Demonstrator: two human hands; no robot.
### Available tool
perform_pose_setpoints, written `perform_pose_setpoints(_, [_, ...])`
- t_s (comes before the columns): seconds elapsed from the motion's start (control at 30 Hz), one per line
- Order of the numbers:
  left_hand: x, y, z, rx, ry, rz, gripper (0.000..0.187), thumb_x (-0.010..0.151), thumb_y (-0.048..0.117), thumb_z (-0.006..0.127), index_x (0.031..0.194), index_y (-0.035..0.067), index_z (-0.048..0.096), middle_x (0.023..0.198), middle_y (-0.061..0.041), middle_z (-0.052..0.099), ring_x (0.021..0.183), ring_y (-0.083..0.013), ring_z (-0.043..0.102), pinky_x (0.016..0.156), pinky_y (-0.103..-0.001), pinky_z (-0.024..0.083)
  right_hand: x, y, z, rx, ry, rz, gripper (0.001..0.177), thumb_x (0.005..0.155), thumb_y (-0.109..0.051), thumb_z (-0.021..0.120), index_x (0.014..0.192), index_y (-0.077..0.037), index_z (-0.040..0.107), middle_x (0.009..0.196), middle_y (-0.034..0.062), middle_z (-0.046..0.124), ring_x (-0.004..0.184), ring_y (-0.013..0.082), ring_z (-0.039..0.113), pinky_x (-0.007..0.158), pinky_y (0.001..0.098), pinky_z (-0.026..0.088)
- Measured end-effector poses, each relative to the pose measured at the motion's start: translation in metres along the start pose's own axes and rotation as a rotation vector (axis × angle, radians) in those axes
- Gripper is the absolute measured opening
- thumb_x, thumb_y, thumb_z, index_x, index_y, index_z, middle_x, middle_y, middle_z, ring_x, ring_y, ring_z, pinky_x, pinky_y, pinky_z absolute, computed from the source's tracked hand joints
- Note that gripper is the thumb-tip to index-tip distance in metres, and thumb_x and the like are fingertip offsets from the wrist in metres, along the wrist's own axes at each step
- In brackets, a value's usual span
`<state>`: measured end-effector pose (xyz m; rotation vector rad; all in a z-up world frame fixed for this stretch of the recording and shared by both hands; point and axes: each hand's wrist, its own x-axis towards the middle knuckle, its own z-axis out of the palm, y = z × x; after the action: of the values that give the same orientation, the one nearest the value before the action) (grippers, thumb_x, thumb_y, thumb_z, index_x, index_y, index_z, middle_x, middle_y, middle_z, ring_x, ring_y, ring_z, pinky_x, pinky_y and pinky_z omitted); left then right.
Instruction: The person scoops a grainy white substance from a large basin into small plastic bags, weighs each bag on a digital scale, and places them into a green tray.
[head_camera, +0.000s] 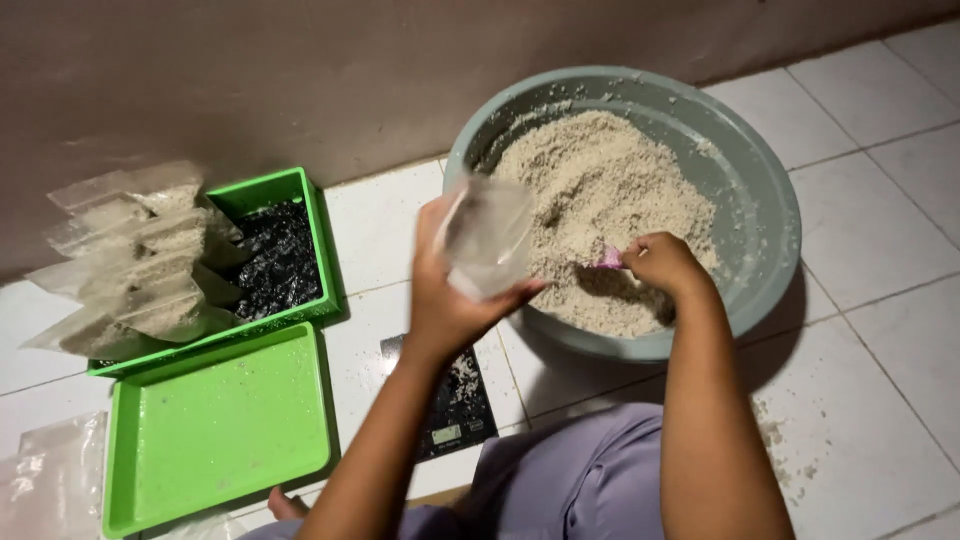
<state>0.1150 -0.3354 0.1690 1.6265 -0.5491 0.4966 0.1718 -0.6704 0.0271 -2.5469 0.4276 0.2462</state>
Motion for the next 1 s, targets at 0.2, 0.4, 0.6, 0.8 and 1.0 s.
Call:
perform_pose_setpoints(0.2, [0.011,-0.086,0.061,0.218,-0.128,-0.098,0.092,0.058,0.030,0.093,0.129,-0.006,0.045,0.124,-0.026,0.053,0.123,-0.0434,0.053,0.108,-0.050,0.041,0.021,0.033,0.008,0.017,0.075,0.039,0.029,0.077,-0.040,0.065,0.088,-0.017,0.077,0.071,0.0069,0.075,0.091,0.0291,0.072,0.081,0.0401,0.056])
perform_pose_setpoints(0.4, [0.018,-0.075,0.066,0.390,-0.375,-0.432,0.091,0.071,0.049,0.083,0.139,0.005,0.041,0.135,-0.021,0.050,0.112,-0.0434,0.062,0.094,-0.052,0.053,-0.021,-0.007,-0.023,0.049,0.104,0.062,0.029,0.077,-0.036,0.066,0.090,-0.013,0.078,0.083,0.0134,0.076,0.097,0.0363,0.069,0.082,0.0455,0.055])
perform_pose_setpoints(0.6, [0.017,-0.089,0.069,0.498,-0.350,-0.436,0.099,0.062,0.056,0.083,0.137,0.007,0.041,0.130,-0.019,0.056,0.107,-0.0460,0.064,0.095,-0.055,0.052,-0.041,-0.050,-0.072,0.001,0.189,-0.072,0.030,0.082,-0.033,0.064,0.092,-0.008,0.077,0.092,0.0222,0.073,0.100,0.0463,0.065,0.085,0.0528,0.052])
perform_pose_setpoints(0.8, [0.016,-0.080,0.065,0.504,-0.362,-0.418,0.108,0.058,0.058,0.084,0.139,0.004,0.038,0.130,-0.019,0.054,0.113,-0.0451,0.061,0.097,-0.054,0.050,-0.058,-0.096,-0.134,-0.054,0.168,-0.185,0.022,0.081,-0.026,0.065,0.088,-0.008,0.076,0.081,0.0165,0.072,0.088,0.0359,0.067,0.079,0.0479,0.050])
perform_pose_setpoints(1.0, [0.018,-0.083,0.067,0.520,-0.400,-0.445,0.106,0.061,0.061,0.080,0.140,0.006,0.037,0.128,-0.017,0.054,0.115,-0.0417,0.061,0.098,-0.052,0.050,-0.053,-0.130,-0.152,-0.175,0.100,-0.272,0.020,0.081,-0.027,0.068,0.087,-0.009,0.076,0.075,0.0152,0.072,0.084,0.0365,0.068,0.080,0.0469,0.050])
